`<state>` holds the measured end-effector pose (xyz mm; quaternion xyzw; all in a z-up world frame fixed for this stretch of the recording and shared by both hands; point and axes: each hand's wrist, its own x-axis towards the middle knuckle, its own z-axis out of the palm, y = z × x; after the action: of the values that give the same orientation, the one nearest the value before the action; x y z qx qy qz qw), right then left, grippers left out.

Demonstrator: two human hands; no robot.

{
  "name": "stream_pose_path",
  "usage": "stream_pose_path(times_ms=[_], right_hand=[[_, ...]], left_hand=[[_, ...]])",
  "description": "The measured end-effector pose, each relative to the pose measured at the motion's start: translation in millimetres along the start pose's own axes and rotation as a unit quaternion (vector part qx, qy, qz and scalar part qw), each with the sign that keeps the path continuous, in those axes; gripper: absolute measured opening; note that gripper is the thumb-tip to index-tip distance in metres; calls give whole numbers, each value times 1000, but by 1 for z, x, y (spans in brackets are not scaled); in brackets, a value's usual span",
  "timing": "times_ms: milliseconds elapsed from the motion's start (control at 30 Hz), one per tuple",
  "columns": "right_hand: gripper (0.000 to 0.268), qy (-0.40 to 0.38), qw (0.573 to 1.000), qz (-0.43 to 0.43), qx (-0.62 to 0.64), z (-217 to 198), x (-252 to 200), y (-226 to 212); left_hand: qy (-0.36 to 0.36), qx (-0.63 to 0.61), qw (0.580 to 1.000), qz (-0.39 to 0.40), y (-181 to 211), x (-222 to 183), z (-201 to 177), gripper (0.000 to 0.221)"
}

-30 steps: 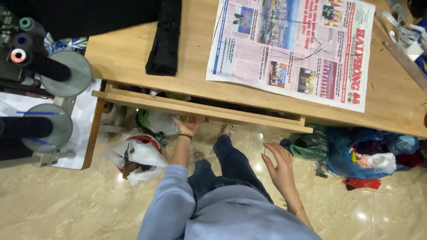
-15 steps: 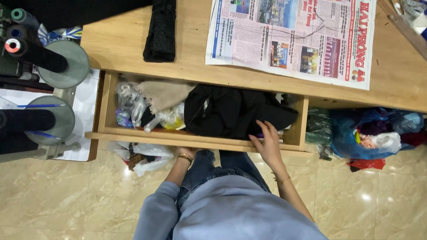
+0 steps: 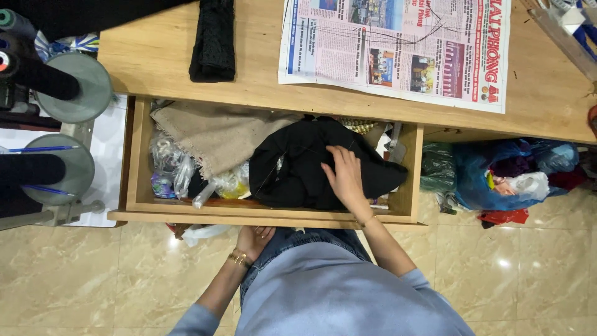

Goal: Tracing the outline of a fabric piece onto a newspaper to create a sewing pattern.

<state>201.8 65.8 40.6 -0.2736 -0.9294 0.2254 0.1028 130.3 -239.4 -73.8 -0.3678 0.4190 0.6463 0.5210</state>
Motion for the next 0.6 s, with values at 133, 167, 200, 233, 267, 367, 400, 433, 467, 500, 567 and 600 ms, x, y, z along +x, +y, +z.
stream_pose_path(times_ms=[133,167,200,233,267,367,400,433,467,500,567,600], right_hand=[[38,-106,993,57,-6,-9,-5,17],[21,-160,981,67,90,-23,-9,15],[19,-210,957,76,185,-36,-12,14],[19,-208,957,79,185,-61,-18,20],[19,-176,940,128,263,-86,-25,26],[11,13,873,206,443,-148,-55,90],[26,165,801,224,530,-168,-68,120],[26,170,800,225,530,-186,-80,154],[13,232,709,182,641,-203,-93,188],[13,289,599,135,734,-220,-109,221],[14,317,623,111,706,-240,-130,239],[16,340,646,86,678,-250,-139,248]], left_hand=[[-6,42,999,-10,17,-64,14,41],[25,103,994,6,24,-90,30,32],[57,163,985,22,31,-115,46,23],[55,166,984,21,25,-109,40,23],[-46,344,918,191,19,-103,33,19],[-159,558,696,422,35,-125,77,20],[-169,608,600,492,44,-140,102,16],[-172,609,597,492,47,-119,113,16],[-103,672,540,495,50,-99,124,29],[-33,727,478,491,50,-79,133,43],[-3,733,452,508,42,-36,155,55],[31,736,427,525,38,-15,166,70]])
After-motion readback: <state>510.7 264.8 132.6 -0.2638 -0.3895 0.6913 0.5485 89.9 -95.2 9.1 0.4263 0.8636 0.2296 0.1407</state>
